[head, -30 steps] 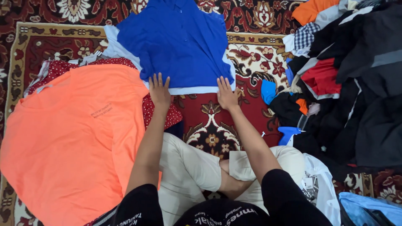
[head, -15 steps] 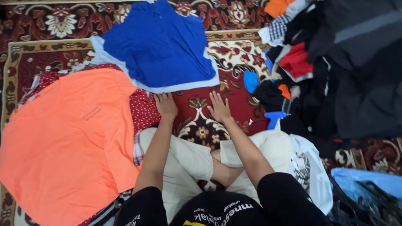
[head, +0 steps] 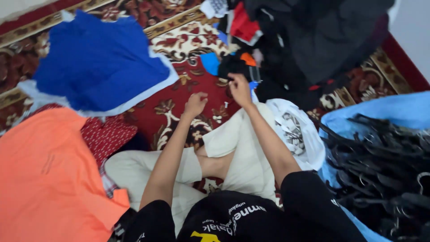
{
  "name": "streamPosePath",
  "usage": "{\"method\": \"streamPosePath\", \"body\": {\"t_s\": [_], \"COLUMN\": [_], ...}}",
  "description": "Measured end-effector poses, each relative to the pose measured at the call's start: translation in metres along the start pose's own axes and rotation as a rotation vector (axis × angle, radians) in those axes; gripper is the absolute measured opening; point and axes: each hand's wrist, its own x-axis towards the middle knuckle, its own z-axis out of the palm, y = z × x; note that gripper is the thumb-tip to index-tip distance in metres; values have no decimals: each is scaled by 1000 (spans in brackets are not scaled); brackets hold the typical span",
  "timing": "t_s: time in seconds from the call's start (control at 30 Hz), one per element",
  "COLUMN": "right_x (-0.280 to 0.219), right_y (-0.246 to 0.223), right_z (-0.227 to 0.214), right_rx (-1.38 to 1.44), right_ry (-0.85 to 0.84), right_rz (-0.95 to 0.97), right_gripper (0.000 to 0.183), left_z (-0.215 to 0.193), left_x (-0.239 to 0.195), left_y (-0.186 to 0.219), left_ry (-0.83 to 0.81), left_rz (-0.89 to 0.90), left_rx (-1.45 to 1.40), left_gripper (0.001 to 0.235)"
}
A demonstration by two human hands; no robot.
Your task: The person sits on a rug and attaches tags to several shirts using a blue glue gun. They handle a white shirt, a blue shirt, a black t-shirt, and a maroon shirt, applying glue to the tags and pressing them onto the collar area before stacking the items.
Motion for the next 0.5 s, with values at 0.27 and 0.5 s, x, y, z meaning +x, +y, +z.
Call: {"method": "streamPosePath", "body": {"t_s": [0.27,0.5], "right_x": [9,35], "right_y": [-1,8], "right_z": [-165,-232], "right_rx": [-93,-339], "right_ry": [551,574], "right_rz": [91,-12], "right_gripper": [50,49], "left_z": [13,60], "left_x": [11,30], "left_y": [182,281], "left_ry": [-17,-1], "left_rz": [515,621], "left_rx": [-233,-399], "left_gripper": [29,39]}}
